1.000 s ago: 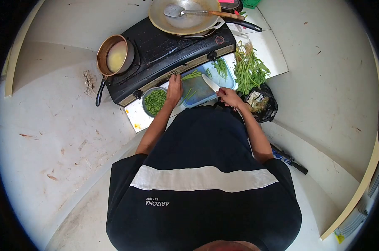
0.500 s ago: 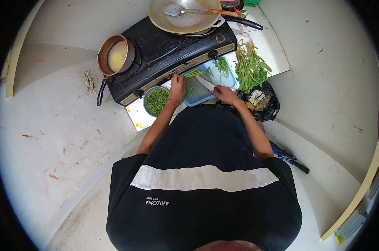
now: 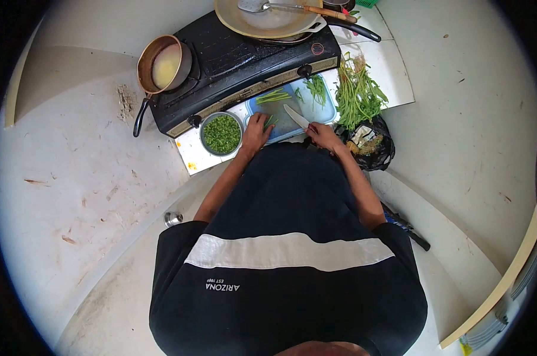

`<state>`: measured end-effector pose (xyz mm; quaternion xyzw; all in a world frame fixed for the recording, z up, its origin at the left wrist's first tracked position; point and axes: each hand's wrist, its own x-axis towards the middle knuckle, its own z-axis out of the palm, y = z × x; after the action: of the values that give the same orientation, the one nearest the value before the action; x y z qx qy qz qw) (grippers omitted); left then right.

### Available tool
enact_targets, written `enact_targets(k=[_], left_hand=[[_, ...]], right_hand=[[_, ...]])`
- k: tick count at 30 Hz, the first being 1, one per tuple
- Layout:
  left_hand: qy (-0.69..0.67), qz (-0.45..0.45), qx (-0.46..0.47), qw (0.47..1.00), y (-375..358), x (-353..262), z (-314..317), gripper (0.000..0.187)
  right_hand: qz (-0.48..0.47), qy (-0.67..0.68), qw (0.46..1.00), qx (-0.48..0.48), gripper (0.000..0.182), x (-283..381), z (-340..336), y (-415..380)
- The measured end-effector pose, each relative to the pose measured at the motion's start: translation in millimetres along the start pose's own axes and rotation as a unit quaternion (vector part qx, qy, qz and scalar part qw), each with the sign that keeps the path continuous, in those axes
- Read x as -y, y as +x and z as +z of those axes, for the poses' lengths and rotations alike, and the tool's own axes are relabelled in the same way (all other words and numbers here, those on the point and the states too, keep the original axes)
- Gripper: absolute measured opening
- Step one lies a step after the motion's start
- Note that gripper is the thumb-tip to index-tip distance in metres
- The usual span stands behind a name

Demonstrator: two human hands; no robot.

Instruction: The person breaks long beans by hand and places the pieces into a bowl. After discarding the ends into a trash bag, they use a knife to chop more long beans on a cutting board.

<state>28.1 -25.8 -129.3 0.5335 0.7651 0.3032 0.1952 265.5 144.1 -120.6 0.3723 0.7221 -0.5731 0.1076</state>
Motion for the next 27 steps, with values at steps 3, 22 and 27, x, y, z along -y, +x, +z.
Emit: enact_targets(k=[3,22,27], left_hand=[[-0.015,0.009,0.006,1.000,-1.1,0.1,8.1,0.024],[-0.070,-0.020,-0.012,0.997,46.0,-36.1,59.0,0.016],[-0.061,-0.048,-0.097,0.992,49.6,-53.6,55.5,0.014]], right_hand=[[-0.002,-0.016,1.000,-0.001,0.042,-4.7,0.1,0.2],[-0.136,-0.055,0.988,-0.050,0.032,-40.5,-26.7,-14.4],[-0.158,-0.059,0.985,-0.030,0.029,-51.7,-36.2,-7.8]])
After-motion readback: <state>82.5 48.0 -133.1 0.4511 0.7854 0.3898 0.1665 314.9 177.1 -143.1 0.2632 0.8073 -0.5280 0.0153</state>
